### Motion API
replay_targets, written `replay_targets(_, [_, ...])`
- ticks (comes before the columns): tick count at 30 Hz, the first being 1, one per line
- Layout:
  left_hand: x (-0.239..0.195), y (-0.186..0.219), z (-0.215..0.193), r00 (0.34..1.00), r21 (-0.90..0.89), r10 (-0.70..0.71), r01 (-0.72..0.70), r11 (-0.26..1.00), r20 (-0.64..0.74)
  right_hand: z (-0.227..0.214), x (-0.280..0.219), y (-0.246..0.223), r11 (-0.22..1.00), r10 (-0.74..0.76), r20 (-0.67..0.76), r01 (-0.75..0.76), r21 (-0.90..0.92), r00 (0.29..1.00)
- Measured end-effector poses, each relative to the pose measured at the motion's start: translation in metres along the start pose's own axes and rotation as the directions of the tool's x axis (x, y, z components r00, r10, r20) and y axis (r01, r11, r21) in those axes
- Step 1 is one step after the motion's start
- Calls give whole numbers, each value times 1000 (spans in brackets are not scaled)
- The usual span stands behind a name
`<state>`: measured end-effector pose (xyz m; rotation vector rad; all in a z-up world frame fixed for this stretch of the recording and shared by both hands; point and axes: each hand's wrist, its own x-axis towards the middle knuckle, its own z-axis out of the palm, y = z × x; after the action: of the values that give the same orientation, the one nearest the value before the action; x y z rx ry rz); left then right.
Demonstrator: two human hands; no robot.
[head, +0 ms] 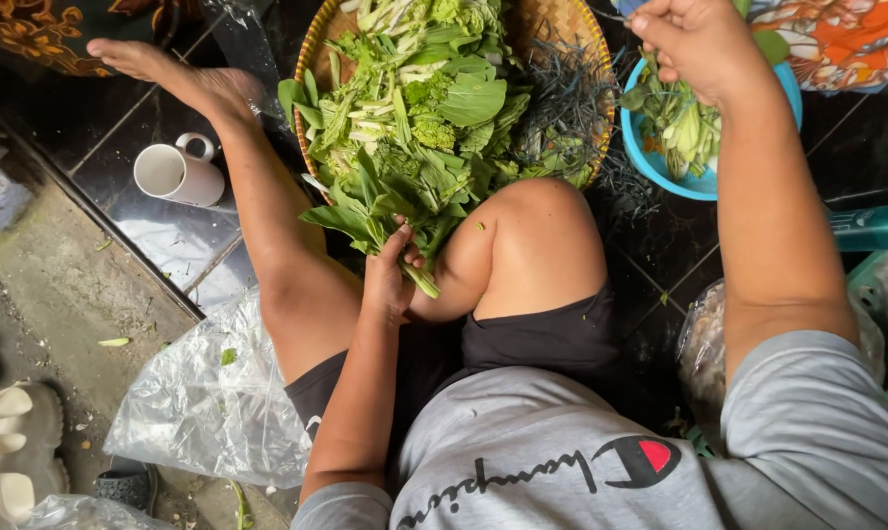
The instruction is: The person sits on the floor and repeatedly gathers leafy green vegetables from a woven basket, aligns them into small bunches, and ties each bunch with a rubber band. The tied bundles are placed into a blue colander beside the basket.
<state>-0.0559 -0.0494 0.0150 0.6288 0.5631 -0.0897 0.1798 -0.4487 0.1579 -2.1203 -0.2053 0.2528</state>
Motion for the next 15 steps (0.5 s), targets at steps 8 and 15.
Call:
replay_targets(8, [-20, 5, 4, 981, -86, 87, -73, 994, 172, 36, -42, -76, 999, -15, -6, 15, 34, 1000])
replay_targets(15, [-29, -1, -4, 995, -63, 22, -16, 998, 98, 47, -22, -69, 986, -36, -14, 33, -162, 999])
